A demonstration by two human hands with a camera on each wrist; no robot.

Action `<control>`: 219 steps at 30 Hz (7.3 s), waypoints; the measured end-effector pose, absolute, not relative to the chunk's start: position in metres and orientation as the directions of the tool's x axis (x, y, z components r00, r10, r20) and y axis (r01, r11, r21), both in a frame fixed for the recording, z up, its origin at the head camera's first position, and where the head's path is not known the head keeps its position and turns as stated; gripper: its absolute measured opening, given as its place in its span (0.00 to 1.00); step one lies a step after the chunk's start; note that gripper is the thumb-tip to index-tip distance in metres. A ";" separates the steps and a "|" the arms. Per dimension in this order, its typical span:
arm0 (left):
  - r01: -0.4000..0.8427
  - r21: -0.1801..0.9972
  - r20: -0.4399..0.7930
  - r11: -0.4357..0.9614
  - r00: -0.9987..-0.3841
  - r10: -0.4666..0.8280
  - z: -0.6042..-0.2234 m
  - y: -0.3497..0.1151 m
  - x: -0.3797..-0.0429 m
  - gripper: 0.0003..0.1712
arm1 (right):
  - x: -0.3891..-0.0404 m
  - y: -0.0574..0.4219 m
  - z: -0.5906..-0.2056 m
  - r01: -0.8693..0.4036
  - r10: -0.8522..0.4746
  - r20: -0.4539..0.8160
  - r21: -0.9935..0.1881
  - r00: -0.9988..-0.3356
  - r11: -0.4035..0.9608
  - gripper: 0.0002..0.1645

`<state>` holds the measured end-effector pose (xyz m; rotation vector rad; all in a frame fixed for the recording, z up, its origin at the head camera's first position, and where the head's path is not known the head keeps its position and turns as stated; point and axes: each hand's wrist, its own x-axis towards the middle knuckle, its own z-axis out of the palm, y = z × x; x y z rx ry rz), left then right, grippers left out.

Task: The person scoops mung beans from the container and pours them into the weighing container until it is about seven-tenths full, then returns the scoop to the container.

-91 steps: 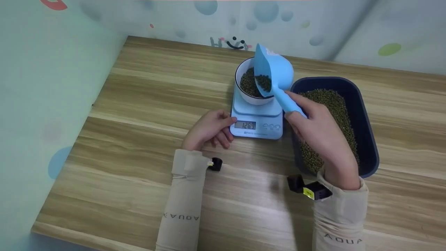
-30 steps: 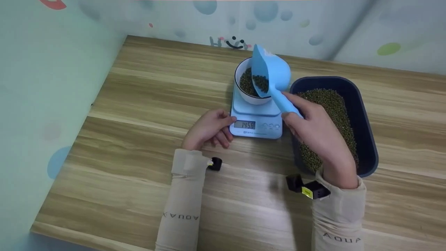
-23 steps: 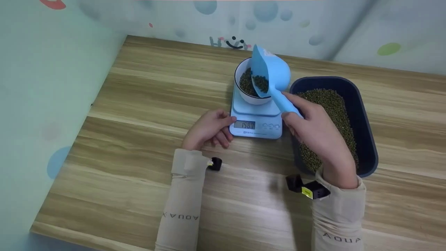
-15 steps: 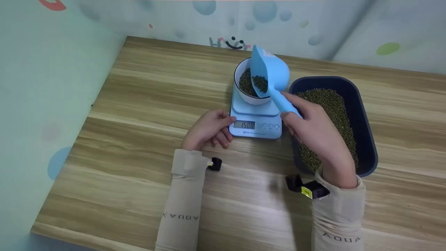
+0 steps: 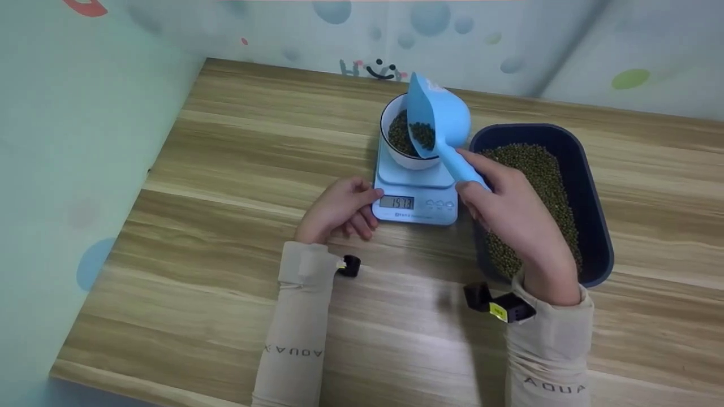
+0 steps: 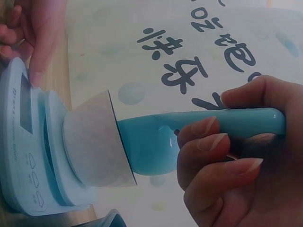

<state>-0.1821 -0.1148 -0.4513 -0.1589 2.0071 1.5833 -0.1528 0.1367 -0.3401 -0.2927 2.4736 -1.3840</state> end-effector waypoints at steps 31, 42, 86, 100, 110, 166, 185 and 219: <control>-0.424 0.860 -0.493 0.283 -0.833 0.250 -0.452 -0.114 -0.182 0.19 | -0.152 0.136 -0.339 -0.029 -0.296 -0.149 -0.853 -0.943 0.520 0.26; -0.415 0.863 -0.486 0.286 -0.837 0.251 -0.452 -0.114 -0.182 0.18 | -0.152 0.136 -0.339 -0.024 -0.303 -0.158 -0.855 -0.940 0.518 0.26; -0.423 0.855 -0.497 0.299 -0.833 0.243 -0.453 -0.114 -0.183 0.19 | -0.153 0.137 -0.340 -0.028 -0.313 -0.159 -0.856 -0.936 0.516 0.25; -0.440 0.852 -0.507 0.285 -0.829 0.235 -0.453 -0.114 -0.183 0.19 | -0.152 0.136 -0.337 -0.029 -0.280 -0.146 -0.843 -0.949 0.537 0.24; -0.423 0.859 -0.493 0.289 -0.836 0.240 -0.452 -0.114 -0.182 0.18 | -0.152 0.137 -0.335 -0.033 -0.247 -0.132 -0.823 -0.960 0.568 0.26; -0.425 0.858 -0.497 0.288 -0.831 0.252 -0.456 -0.109 -0.187 0.19 | -0.134 0.164 -0.326 -0.046 0.008 0.053 -0.923 -0.999 0.383 0.28; -0.447 0.862 -0.504 0.241 -0.809 0.302 -0.455 -0.109 -0.187 0.18 | -0.069 0.288 -0.332 -0.022 0.108 0.156 -0.658 -0.982 0.753 0.25; -0.438 0.856 -0.509 0.274 -0.809 0.295 -0.451 -0.111 -0.187 0.18 | -0.060 0.278 -0.345 -0.099 -0.071 0.127 -0.227 -0.989 0.969 0.24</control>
